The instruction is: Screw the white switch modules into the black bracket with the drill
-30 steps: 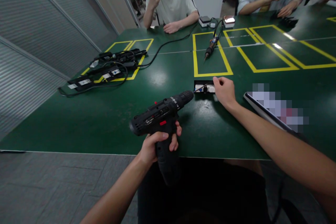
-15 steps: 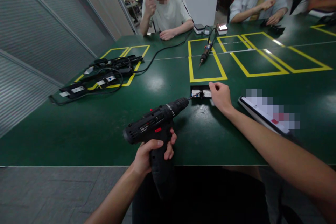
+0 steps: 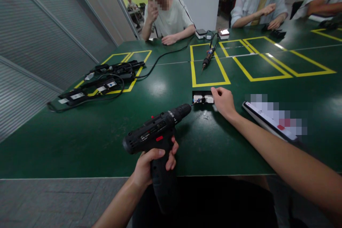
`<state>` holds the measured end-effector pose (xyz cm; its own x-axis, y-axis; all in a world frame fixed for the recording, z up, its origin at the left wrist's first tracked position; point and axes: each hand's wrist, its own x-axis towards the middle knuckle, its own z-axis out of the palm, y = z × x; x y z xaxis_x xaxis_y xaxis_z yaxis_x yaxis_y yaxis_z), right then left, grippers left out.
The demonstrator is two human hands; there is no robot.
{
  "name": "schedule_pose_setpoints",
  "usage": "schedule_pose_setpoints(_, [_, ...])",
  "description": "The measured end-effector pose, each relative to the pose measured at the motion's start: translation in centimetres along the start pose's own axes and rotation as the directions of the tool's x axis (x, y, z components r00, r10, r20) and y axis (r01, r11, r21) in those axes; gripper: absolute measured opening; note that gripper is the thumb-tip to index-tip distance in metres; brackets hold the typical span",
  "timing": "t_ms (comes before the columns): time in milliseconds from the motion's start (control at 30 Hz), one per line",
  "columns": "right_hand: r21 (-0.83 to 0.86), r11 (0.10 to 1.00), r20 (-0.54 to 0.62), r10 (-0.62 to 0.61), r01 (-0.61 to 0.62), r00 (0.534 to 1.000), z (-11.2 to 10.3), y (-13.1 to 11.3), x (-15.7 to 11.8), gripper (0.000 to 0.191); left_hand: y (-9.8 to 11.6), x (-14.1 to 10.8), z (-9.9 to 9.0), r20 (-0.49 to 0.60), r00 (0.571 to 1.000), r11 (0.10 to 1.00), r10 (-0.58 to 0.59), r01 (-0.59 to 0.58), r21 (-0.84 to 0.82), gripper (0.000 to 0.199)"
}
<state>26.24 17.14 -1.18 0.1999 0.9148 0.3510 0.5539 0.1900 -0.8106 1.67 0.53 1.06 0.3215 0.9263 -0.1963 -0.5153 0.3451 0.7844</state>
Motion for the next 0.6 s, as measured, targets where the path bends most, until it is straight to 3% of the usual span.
schedule_pose_setpoints(600, [0.008, 1.0, -0.006, 0.005, -0.005, 1.0, 0.01, 0.03, 0.05, 0.042, 0.18, 0.16, 0.09, 0.023, 1.0, 1.0, 0.007, -0.007, 0.027, 0.035])
